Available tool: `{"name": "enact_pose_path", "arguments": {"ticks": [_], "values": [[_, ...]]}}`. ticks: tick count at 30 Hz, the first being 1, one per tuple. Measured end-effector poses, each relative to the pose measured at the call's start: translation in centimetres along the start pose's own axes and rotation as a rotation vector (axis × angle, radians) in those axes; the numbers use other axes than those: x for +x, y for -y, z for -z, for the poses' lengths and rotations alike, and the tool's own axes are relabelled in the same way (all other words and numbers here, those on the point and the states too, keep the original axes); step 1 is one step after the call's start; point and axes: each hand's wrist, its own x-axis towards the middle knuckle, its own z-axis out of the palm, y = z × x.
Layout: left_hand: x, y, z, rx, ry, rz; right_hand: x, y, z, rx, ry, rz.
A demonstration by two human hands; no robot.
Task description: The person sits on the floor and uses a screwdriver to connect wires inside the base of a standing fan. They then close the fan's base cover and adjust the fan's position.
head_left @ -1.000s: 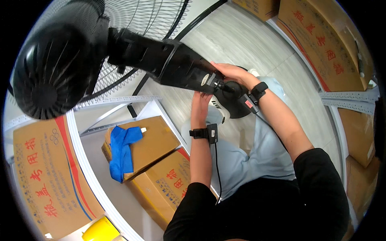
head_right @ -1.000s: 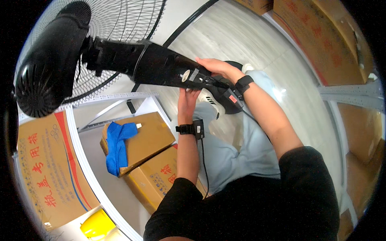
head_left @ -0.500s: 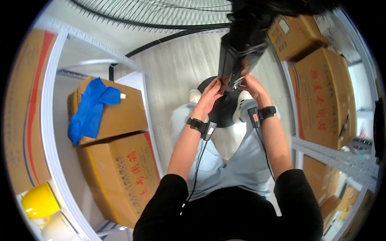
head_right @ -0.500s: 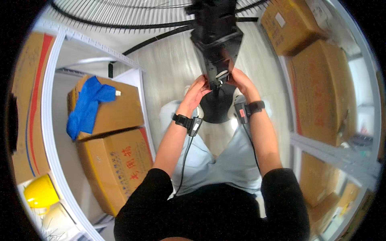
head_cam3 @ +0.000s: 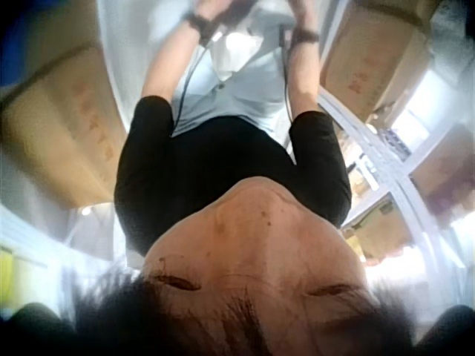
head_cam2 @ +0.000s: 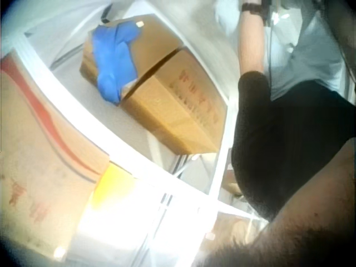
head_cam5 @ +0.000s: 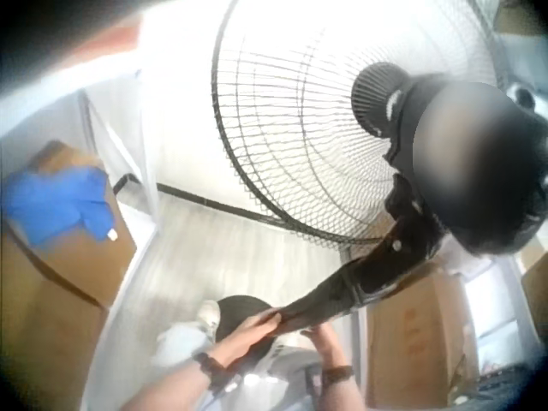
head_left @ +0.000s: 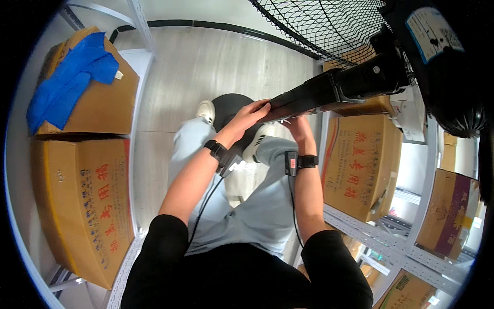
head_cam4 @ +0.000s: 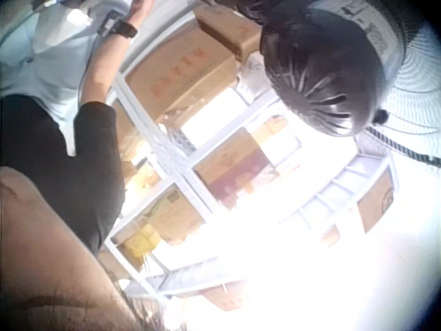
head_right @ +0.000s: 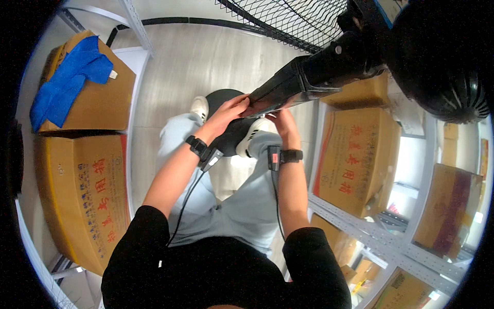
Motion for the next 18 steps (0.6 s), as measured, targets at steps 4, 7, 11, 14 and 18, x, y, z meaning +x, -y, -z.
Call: {"name": "enact_pose_path", "arguments": {"ticks": [4,7,11,14,18], "values": [[-0.3,-0.7,-0.4,-0.003,-0.007,-0.029,-0.4,0.3,-0.4,-0.123,-0.152,0.096],[-0.1,-0.4,-0.5,0.048,-0.033,-0.033,0.1,1.4,-0.4,0.016,-0.162,0.326],[-0.3,-0.6,-0.2,0.056,-0.045,-0.033,-2.2,6.7,-1.2,0.315,-0.102,0.585],[-0.7,-1.3,-0.5,0.03,-0.013,-0.013,-6.4,12.6,-3.6,0.285,-0.023,0.756],[-0.2,-0.9,-0.2,0.038,-0.016,0.0,-6.8,15.6,-2.7,0.037,0.038,0.863]]}}
